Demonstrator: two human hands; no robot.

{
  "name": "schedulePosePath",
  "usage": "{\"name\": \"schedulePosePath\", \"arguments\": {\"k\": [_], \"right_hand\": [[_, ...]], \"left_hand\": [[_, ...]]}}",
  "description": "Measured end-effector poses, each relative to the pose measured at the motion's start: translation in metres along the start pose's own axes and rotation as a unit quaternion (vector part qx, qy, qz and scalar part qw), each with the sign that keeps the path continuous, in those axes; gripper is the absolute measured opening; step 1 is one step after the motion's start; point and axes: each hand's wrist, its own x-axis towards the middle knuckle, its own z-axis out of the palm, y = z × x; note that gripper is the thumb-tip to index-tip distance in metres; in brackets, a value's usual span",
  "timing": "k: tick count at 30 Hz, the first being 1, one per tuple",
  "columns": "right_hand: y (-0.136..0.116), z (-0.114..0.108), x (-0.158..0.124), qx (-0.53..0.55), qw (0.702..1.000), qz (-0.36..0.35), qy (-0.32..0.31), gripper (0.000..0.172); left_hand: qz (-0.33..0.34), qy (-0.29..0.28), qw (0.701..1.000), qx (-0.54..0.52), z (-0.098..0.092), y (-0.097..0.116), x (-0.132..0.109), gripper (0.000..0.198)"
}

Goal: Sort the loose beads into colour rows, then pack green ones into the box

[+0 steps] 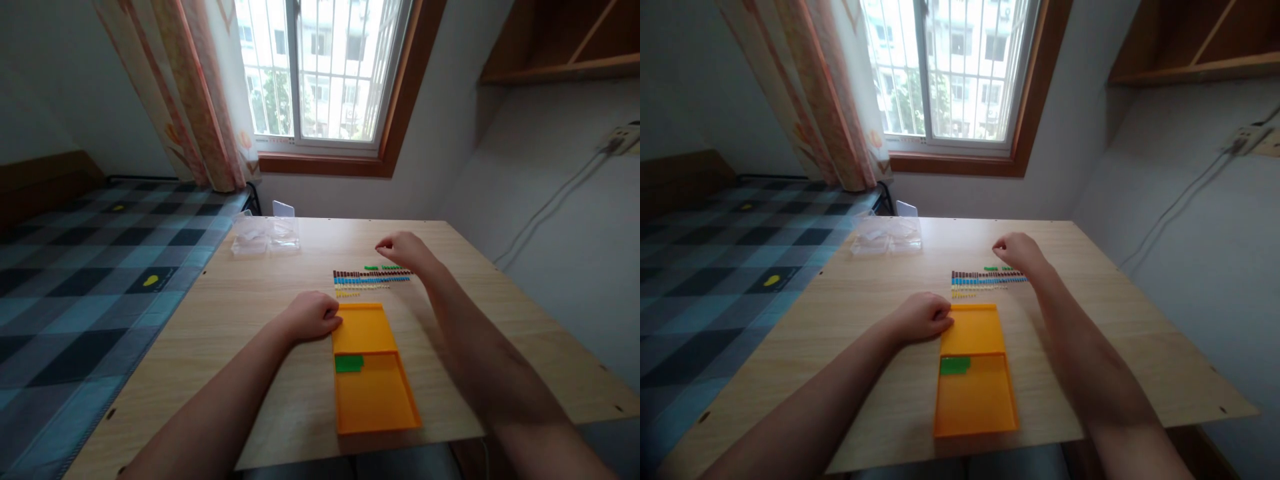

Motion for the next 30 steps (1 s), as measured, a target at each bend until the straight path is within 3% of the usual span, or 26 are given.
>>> {"name": "schedulePosePath", "arguments": {"k": [3, 9, 20, 25, 30], "right_hand": [[0.008, 0.022, 0.024, 0.002, 0.999, -0.007, -0.042, 0.022], [0.018, 0.051, 0.027, 0.016, 0.994, -0.08, -0.077, 0.023], [0.017, 0.07, 0.028, 0.036, 0.991, -0.111, -0.058, 0.031], [0.013, 0.071, 0.024, 0.045, 0.993, -0.109, -0.02, 0.023], [0.01, 0.072, 0.024, 0.029, 0.994, -0.101, -0.032, 0.019]], "left_hand": [[-0.005, -0.004, 1.0, -0.001, 0.001, -0.001, 0.0, 0.024], [-0.004, 0.0, 1.0, -0.01, 0.004, -0.004, 0.001, 0.025], [-0.005, -0.006, 1.0, -0.006, 0.001, -0.001, 0.0, 0.025], [-0.004, -0.004, 1.0, -0.01, 0.0, -0.001, -0.001, 0.023], [-0.001, 0.002, 1.0, -0.013, 0.001, -0.001, -0.001, 0.024]]}}
